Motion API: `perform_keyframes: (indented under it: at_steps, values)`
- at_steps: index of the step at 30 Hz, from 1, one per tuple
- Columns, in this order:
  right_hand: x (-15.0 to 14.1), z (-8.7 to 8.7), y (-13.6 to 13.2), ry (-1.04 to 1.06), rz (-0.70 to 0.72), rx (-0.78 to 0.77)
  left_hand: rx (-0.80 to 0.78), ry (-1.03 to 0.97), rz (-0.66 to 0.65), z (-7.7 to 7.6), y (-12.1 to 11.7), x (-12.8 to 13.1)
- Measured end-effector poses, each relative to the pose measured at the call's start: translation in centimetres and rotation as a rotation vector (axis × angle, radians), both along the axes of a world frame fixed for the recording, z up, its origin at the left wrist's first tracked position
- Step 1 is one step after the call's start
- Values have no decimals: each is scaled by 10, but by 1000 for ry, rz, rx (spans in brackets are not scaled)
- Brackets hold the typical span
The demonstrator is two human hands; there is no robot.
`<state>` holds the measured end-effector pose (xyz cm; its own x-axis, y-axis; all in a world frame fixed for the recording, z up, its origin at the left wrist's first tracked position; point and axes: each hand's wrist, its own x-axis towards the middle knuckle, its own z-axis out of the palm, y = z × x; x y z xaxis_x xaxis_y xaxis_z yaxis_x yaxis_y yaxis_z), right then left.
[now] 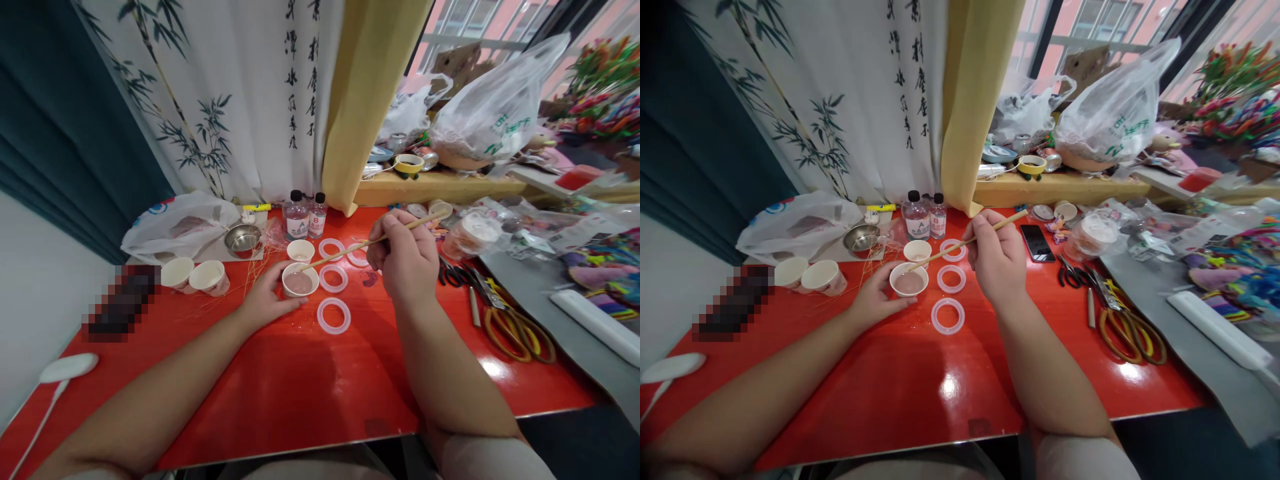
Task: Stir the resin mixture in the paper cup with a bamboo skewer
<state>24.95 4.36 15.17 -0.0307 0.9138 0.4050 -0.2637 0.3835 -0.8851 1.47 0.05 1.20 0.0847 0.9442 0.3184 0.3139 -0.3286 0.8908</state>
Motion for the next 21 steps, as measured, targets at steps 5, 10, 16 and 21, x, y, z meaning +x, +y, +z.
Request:
perform_keyframes:
  at_steps: [5,10,16,21]
  values:
    - [-4,-16,1,-190,77,23,-15,-16,-4,-2,-1,0]
    - [-9,-27,1,-376,110,85,-19,-28,-13,-3,0,0]
    - [-9,-27,1,-352,114,80,2,-35,-17,-4,1,0]
    - [-9,-26,1,-342,127,70,9,-19,-9,-2,1,0]
